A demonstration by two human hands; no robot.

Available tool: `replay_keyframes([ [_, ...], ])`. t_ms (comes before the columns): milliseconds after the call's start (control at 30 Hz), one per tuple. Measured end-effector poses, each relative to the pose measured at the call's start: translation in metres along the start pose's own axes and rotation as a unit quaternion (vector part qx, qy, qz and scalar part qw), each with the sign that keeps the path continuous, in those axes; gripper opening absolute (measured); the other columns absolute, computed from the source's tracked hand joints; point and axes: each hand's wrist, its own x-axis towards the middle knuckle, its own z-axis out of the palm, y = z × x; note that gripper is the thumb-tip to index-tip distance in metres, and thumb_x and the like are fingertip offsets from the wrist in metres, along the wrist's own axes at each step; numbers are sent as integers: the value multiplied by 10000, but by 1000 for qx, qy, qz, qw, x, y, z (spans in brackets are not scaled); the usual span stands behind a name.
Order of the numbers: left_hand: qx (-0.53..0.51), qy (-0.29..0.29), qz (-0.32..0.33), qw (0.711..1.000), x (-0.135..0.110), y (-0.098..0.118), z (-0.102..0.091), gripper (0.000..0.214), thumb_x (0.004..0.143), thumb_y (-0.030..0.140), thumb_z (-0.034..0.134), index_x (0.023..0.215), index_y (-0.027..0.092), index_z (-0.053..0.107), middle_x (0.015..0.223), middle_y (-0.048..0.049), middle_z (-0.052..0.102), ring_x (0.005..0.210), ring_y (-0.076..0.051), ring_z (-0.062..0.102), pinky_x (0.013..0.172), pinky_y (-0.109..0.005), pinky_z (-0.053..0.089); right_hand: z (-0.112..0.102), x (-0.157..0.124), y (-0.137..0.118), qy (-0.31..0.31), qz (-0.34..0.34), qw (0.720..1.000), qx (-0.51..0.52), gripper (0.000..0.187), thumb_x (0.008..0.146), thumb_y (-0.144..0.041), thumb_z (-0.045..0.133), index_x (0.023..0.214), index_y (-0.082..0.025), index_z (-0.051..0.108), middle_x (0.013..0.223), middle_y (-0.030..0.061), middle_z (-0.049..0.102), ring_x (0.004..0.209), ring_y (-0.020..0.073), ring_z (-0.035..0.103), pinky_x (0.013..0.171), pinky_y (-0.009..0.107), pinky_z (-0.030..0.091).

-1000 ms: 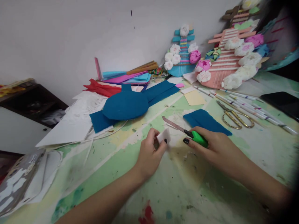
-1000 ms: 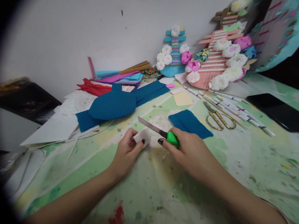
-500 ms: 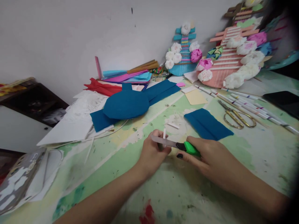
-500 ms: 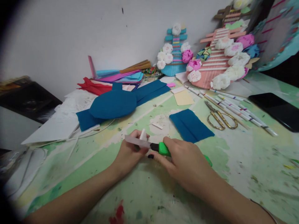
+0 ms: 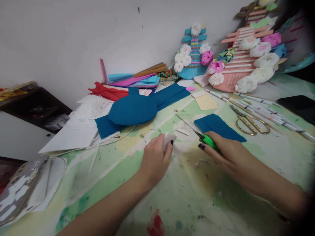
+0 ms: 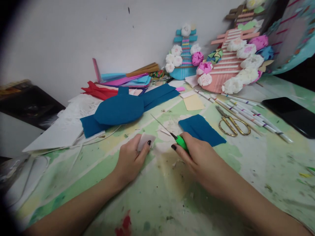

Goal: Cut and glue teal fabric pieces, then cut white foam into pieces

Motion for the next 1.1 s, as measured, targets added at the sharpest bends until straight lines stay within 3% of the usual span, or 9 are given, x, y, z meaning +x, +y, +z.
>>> replay_keyframes([
  [100,86,-14,56,995,6,-7,-2,216,887,253,427,678,201,423,614,-1,442,602,-165,436,573,-284,257,-2,-3,3,-75,17,995,60,313,949,-503,375,844,-229,483,691,-7,582,600,142,536,524,259,384],
  [200,78,-59,52,994,13,-14,-4,241,879,268,455,650,194,435,566,19,417,542,-140,409,558,-273,231,-2,-5,6,-127,22,987,93,207,912,-422,469,979,-234,526,840,11,645,753,166,597,604,262,437],
  [367,83,-76,68,991,28,-26,-12,262,897,300,462,662,187,439,599,11,460,568,-140,431,563,-263,246,2,-1,2,-143,52,977,148,222,947,-411,357,963,-227,480,731,1,652,636,145,617,596,266,467],
  [533,125,-42,63,989,47,-44,-23,231,931,283,410,718,194,425,675,-14,508,619,-160,449,578,-271,278,10,2,-4,-126,93,980,120,239,958,-458,284,956,-239,378,589,-13,615,504,158,616,497,268,457],
  [667,155,-91,69,981,53,-54,-17,253,952,324,381,754,187,459,727,-42,551,665,-189,491,593,-289,323,13,4,-6,-101,112,985,86,239,942,-466,299,883,-244,364,555,-13,581,442,161,585,452,278,422],
  [733,143,-89,79,982,53,-54,-10,252,956,323,371,792,176,492,795,-67,586,726,-206,526,639,-308,378,13,5,-7,-91,113,987,72,242,937,-465,310,849,-244,356,545,-16,561,431,159,574,445,282,406],
  [900,-30,-33,82,996,50,-45,5,266,945,300,402,1068,144,578,1220,-141,595,1107,-250,552,942,-386,425,12,8,-3,-35,112,991,70,188,936,-393,356,822,-243,365,538,-29,565,439,149,572,469,283,406],
  [1033,-169,-74,55,981,46,-37,11,412,952,381,400,1289,176,520,1386,-118,533,1277,-262,484,1060,-420,371,8,11,4,40,108,987,109,180,931,-374,405,811,-240,419,530,-40,599,440,136,579,484,271,428],
  [1100,-193,-102,84,972,45,-29,14,436,960,393,382,1339,199,479,1418,-108,506,1341,-255,423,1091,-430,342,4,12,8,99,109,982,118,190,924,-389,432,807,-241,454,515,-45,603,441,136,581,486,269,431],
])
